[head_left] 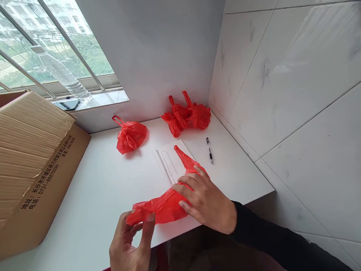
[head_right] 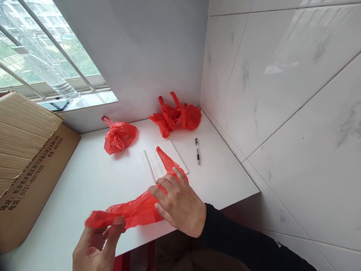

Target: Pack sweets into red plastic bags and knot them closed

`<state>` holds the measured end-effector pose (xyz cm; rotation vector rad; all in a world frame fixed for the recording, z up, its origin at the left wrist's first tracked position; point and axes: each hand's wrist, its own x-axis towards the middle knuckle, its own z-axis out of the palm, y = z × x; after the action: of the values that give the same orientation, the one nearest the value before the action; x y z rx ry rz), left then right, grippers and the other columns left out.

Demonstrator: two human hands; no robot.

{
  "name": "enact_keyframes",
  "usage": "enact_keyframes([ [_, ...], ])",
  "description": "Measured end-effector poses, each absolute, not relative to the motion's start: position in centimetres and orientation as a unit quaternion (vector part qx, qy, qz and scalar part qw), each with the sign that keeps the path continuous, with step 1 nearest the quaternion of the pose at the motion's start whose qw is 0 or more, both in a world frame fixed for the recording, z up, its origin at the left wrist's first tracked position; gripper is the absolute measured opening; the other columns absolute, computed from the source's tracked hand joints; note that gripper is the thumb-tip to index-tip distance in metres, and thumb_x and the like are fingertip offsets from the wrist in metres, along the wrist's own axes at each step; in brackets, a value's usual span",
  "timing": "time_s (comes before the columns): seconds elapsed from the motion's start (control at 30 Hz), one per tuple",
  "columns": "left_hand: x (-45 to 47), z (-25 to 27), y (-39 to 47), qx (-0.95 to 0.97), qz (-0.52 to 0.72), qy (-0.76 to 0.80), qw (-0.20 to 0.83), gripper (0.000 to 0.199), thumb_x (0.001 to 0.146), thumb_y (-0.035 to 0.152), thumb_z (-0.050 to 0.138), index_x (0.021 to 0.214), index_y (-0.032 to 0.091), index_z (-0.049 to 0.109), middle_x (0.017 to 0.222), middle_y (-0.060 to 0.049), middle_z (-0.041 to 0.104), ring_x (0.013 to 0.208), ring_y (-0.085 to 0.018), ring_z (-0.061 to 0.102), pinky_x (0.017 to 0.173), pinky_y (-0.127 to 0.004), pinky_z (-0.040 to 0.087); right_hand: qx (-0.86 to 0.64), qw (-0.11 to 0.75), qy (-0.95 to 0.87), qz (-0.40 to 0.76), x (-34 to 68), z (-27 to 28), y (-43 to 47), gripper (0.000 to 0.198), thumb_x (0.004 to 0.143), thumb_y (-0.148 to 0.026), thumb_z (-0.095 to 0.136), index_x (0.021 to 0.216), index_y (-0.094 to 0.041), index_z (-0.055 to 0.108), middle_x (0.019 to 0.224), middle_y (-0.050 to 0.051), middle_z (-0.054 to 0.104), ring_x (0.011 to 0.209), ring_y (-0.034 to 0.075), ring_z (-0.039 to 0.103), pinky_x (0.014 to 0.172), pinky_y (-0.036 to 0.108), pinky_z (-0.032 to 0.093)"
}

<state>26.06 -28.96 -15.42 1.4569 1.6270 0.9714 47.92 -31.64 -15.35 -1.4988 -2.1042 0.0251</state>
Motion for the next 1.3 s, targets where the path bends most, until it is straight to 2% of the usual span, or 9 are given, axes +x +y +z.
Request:
enact_keyframes([
  [0.2,26.1,-16.2,-29.0,0.516,0.414,0.652,0.372,0.047,0.075,0.067,0.075,0.094,0.025,0.066,0.082,-0.002,0.070,0.071,-0.021,0.068,0.067,-0.032,0.058,-0.563,0.216,-0.798,-0.026,48.2,-15.7,-32.3,0.019,0.096,-0.006,0.053,0.098,-0.021,0.065,0.083,0.002,0.062,0.078,0.020,0.060,0.118,0.051,0.040],
  [0.37,26.0,-15.9,-29.2,0.449,0.440,0.657,0.416,0.058,0.072,0.065,0.079,0.116,0.029,0.066,0.121,-0.005,0.072,0.083,-0.023,0.075,0.074,-0.034,0.063,-0.583,0.244,-0.774,-0.023,48.0,-13.8,-34.3,0.023,0.093,-0.004,0.048,0.092,-0.022,0.061,0.083,0.005,0.060,0.075,0.022,0.056,0.075,0.039,0.055],
  [0.5,26.1,-15.5,-29.2,0.366,0.489,0.601,0.516,0.058,0.068,0.056,0.086,0.115,0.028,0.068,0.125,-0.006,0.071,0.109,-0.031,0.071,0.084,-0.038,0.065,-0.575,0.221,-0.787,-0.008,47.3,-13.1,-35.3,0.018,0.099,-0.016,0.049,0.085,-0.022,0.060,0.075,0.004,0.061,0.070,0.022,0.057,0.078,0.042,0.054],
  [0.6,26.7,-15.2,-29.4,0.326,0.493,0.543,0.596,0.061,0.062,0.055,0.088,0.114,0.030,0.068,0.112,-0.006,0.074,0.100,-0.031,0.072,0.078,-0.039,0.066,-0.583,0.175,-0.793,0.025,46.9,-13.9,-35.6,0.035,0.104,-0.030,0.047,0.072,-0.023,0.057,0.062,0.001,0.059,0.059,0.020,0.057,0.080,0.043,0.055],
  [0.73,27.4,-15.7,-29.8,0.306,0.470,0.545,0.623,0.060,0.064,0.062,0.084,0.111,0.028,0.069,0.101,-0.005,0.074,0.081,-0.027,0.072,0.062,-0.035,0.063,-0.625,0.144,-0.766,0.029,46.7,-15.6,-35.4,0.040,0.109,-0.037,0.033,0.100,-0.020,0.069,0.055,-0.001,0.059,0.047,0.022,0.057,0.061,0.040,0.053],
  [0.83,27.3,-16.5,-30.1,0.315,0.451,0.554,0.625,0.059,0.064,0.059,0.085,0.112,0.029,0.068,0.111,-0.005,0.073,0.085,-0.026,0.072,0.064,-0.034,0.063,-0.645,0.153,-0.749,0.013,47.2,-16.3,-34.8,0.047,0.109,-0.043,0.030,0.137,-0.015,0.056,0.064,0.001,0.067,0.045,0.023,0.058,0.047,0.038,0.043],
  [0.97,26.8,-17.0,-30.2,0.351,0.434,0.554,0.617,0.061,0.061,0.060,0.087,0.111,0.028,0.070,0.122,-0.005,0.070,0.094,-0.025,0.071,0.068,-0.027,0.063,-0.665,0.175,-0.726,-0.014,47.8,-15.2,-34.4,0.052,0.108,-0.040,0.033,0.154,-0.014,0.037,0.087,0.008,0.073,0.050,0.023,0.059,0.045,0.038,0.042],
  [1.13,27.8,-16.4,-30.2,0.360,0.404,0.555,0.631,0.068,0.059,0.050,0.093,0.115,0.029,0.061,0.093,-0.002,0.072,0.074,-0.020,0.068,0.061,-0.027,0.058,-0.590,0.168,-0.784,0.095,47.0,-12.4,-34.4,0.028,0.097,-0.011,0.051,0.121,-0.021,0.060,0.097,0.005,0.071,0.085,0.024,0.067,0.073,0.036,0.053],
  [1.3,29.5,-15.9,-29.8,0.255,0.445,0.572,0.641,0.058,0.062,0.048,0.092,0.106,0.022,0.064,0.071,0.004,0.062,0.052,-0.009,0.053,0.048,-0.019,0.045,-0.551,-0.040,-0.796,0.246,46.1,-13.9,-32.3,0.022,0.082,-0.004,0.063,0.102,-0.013,0.067,0.085,0.007,0.072,0.070,0.023,0.066,0.057,0.031,0.045],
])
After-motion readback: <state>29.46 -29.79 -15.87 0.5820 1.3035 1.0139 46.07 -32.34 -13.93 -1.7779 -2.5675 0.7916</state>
